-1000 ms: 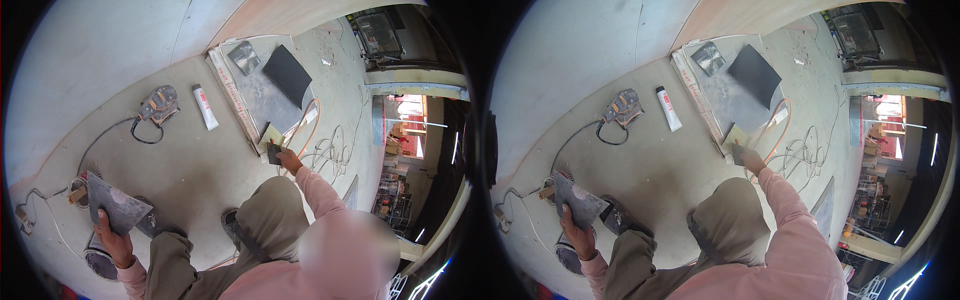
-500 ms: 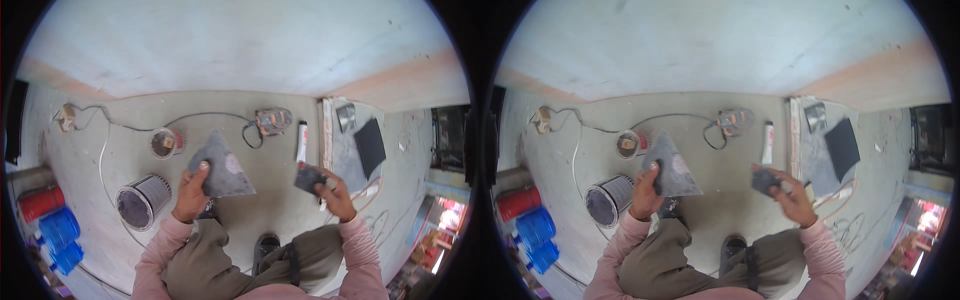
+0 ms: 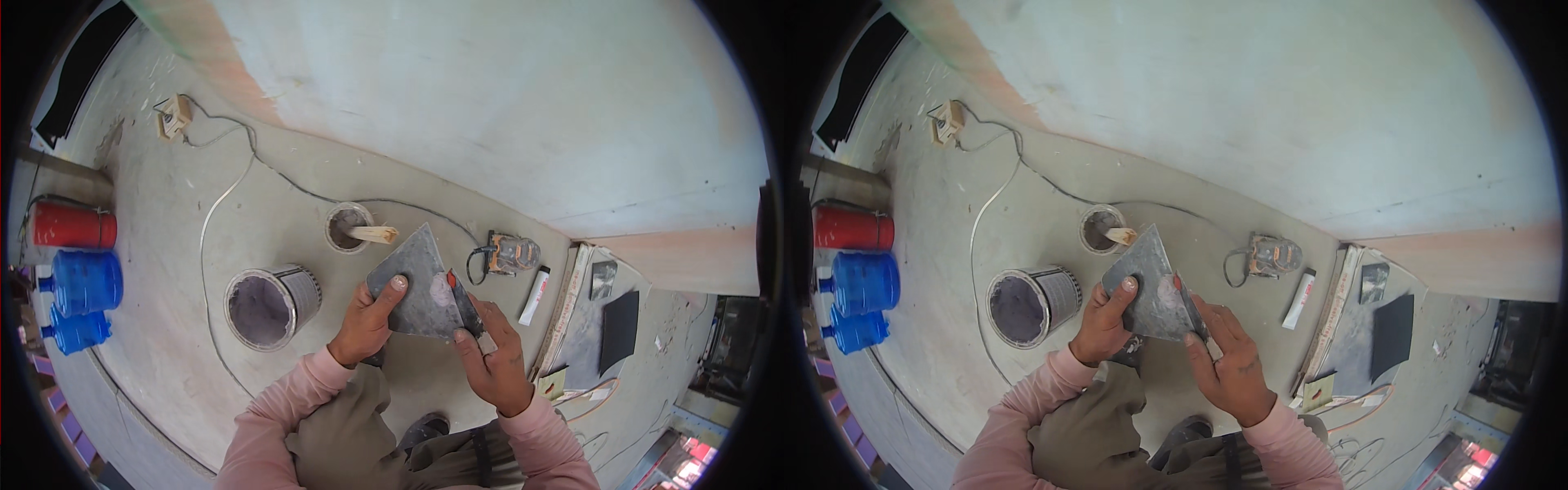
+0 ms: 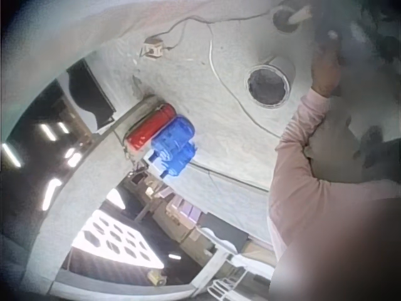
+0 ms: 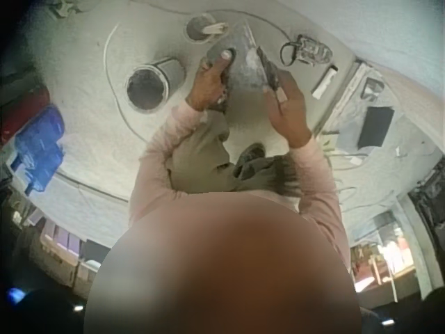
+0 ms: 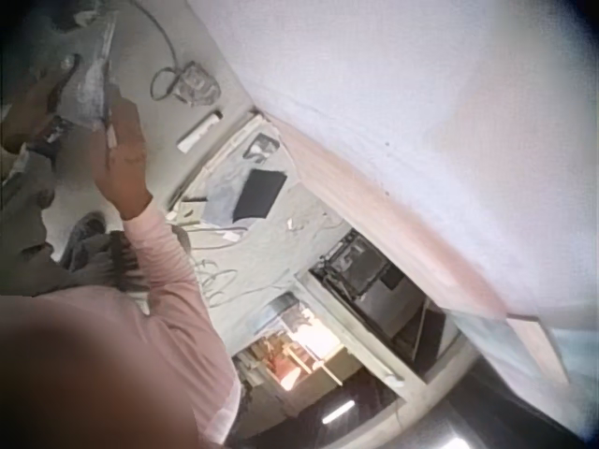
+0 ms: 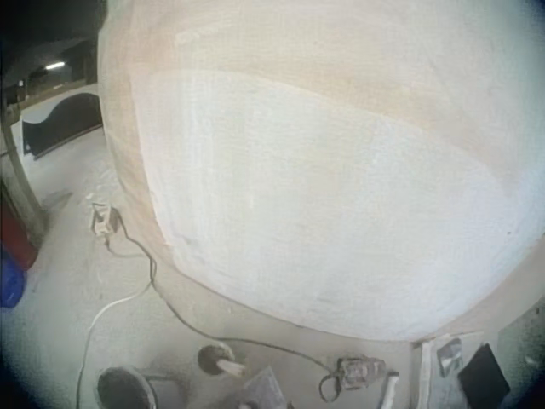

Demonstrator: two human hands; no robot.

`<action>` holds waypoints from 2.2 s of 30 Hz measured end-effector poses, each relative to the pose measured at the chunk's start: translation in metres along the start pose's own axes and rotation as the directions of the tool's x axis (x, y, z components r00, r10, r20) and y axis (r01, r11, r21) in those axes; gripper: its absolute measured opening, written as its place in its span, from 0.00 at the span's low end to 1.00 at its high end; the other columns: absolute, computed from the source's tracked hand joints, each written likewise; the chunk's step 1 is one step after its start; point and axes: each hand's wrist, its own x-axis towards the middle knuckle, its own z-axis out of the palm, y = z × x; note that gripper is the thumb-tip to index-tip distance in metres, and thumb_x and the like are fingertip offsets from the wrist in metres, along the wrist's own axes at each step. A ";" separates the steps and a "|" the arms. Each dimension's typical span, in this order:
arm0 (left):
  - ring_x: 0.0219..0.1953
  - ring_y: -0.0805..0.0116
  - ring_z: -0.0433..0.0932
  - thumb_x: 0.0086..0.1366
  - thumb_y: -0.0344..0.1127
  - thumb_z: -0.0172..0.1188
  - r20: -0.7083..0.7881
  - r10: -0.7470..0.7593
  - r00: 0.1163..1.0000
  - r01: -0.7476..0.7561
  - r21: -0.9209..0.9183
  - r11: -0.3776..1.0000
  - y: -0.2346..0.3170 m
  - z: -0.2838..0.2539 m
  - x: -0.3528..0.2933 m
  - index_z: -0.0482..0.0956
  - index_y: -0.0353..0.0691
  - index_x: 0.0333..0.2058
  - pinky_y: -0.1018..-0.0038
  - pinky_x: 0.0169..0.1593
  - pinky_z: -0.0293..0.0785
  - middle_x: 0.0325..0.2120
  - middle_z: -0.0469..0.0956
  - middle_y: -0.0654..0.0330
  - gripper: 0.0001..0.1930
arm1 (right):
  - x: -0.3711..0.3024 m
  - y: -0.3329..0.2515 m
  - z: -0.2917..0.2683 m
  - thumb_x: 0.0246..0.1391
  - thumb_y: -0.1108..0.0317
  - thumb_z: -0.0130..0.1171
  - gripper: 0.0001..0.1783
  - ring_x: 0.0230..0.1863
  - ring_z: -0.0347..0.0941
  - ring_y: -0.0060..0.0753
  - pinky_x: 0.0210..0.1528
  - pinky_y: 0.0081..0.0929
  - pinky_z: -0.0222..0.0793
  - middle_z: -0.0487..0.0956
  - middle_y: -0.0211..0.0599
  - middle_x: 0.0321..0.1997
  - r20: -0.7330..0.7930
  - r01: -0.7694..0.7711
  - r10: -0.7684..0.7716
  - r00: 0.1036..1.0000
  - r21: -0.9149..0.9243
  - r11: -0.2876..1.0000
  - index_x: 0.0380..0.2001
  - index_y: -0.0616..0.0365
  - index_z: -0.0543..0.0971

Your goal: Applying and smoothing putty/filler onto a wall surface using spatulas.

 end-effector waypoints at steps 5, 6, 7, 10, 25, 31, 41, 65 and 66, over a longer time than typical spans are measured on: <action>0.47 0.76 0.78 0.75 0.44 0.54 0.068 0.118 0.991 -0.119 -0.002 0.993 0.039 0.015 -0.008 0.77 0.36 0.54 0.74 0.53 0.74 0.46 0.81 0.64 0.19 | 0.020 -0.044 -0.019 0.57 0.76 0.57 0.30 0.46 0.76 0.54 0.48 0.39 0.73 0.77 0.55 0.48 0.078 0.109 -0.097 0.992 -0.168 0.980 0.64 0.64 0.68; 0.47 0.76 0.78 0.75 0.44 0.54 0.090 0.155 0.984 -0.156 0.000 0.988 0.049 0.022 -0.010 0.77 0.36 0.54 0.74 0.53 0.74 0.46 0.81 0.64 0.19 | 0.024 -0.058 -0.026 0.57 0.76 0.57 0.31 0.46 0.76 0.54 0.48 0.40 0.73 0.77 0.54 0.48 0.088 0.138 -0.119 0.989 -0.251 0.958 0.64 0.63 0.67; 0.48 0.76 0.78 0.75 0.44 0.54 0.103 0.193 0.976 -0.191 -0.032 0.981 0.058 0.029 -0.011 0.77 0.36 0.54 0.73 0.53 0.74 0.46 0.81 0.64 0.19 | 0.028 -0.074 -0.034 0.57 0.76 0.57 0.31 0.46 0.76 0.54 0.48 0.40 0.73 0.77 0.54 0.48 0.072 0.170 -0.156 0.985 -0.272 0.947 0.64 0.63 0.67; 0.49 0.75 0.78 0.75 0.43 0.54 0.192 0.300 0.934 -0.290 -0.077 0.954 0.093 0.052 -0.017 0.76 0.36 0.54 0.72 0.54 0.74 0.48 0.81 0.63 0.18 | 0.035 -0.123 -0.057 0.57 0.75 0.58 0.31 0.47 0.76 0.53 0.47 0.42 0.74 0.76 0.51 0.49 0.091 0.289 -0.276 0.957 -0.402 0.869 0.65 0.62 0.66; 0.50 0.62 0.80 0.74 0.47 0.54 0.429 0.585 0.688 -0.535 -0.245 0.809 0.185 0.207 -0.074 0.72 0.38 0.57 0.61 0.55 0.77 0.49 0.79 0.57 0.22 | -0.060 -0.234 -0.157 0.57 0.76 0.58 0.26 0.45 0.76 0.53 0.48 0.38 0.74 0.78 0.51 0.46 -0.187 0.290 -0.471 0.862 -0.579 0.762 0.60 0.65 0.72; 0.49 0.65 0.79 0.73 0.46 0.56 0.440 0.593 0.674 -0.592 -0.158 0.790 0.156 0.227 -0.068 0.72 0.35 0.56 0.63 0.54 0.77 0.48 0.79 0.58 0.22 | -0.094 -0.243 -0.186 0.52 0.78 0.55 0.20 0.38 0.79 0.41 0.43 0.30 0.74 0.82 0.50 0.39 -0.545 0.381 -0.511 0.665 -0.340 0.860 0.49 0.69 0.78; 0.34 0.78 0.74 0.71 0.47 0.59 0.360 0.630 0.688 -0.723 0.270 0.636 0.113 0.222 -0.057 0.80 0.34 0.40 0.77 0.38 0.72 0.32 0.80 0.65 0.17 | -0.083 -0.165 -0.134 0.61 0.70 0.57 0.12 0.38 0.73 0.18 0.43 0.21 0.69 0.81 0.29 0.36 -0.640 0.259 0.072 0.765 0.409 0.875 0.43 0.68 0.80; 0.20 0.75 0.62 0.69 0.40 0.60 0.658 0.547 0.518 -0.832 0.537 0.141 0.105 0.235 -0.079 0.76 0.30 0.27 0.72 0.24 0.60 0.14 0.68 0.58 0.18 | -0.065 -0.121 -0.134 0.61 0.73 0.54 0.14 0.44 0.76 0.21 0.50 0.23 0.70 0.81 0.32 0.44 -0.712 0.543 0.188 0.676 0.654 0.527 0.48 0.67 0.78; 0.20 0.75 0.62 0.69 0.40 0.60 0.660 0.545 0.518 -0.831 0.539 0.138 0.105 0.233 -0.079 0.76 0.30 0.27 0.72 0.24 0.60 0.14 0.68 0.58 0.18 | -0.065 -0.120 -0.134 0.61 0.73 0.54 0.15 0.44 0.76 0.22 0.50 0.23 0.70 0.81 0.33 0.45 -0.719 0.567 0.181 0.671 0.655 0.500 0.49 0.68 0.78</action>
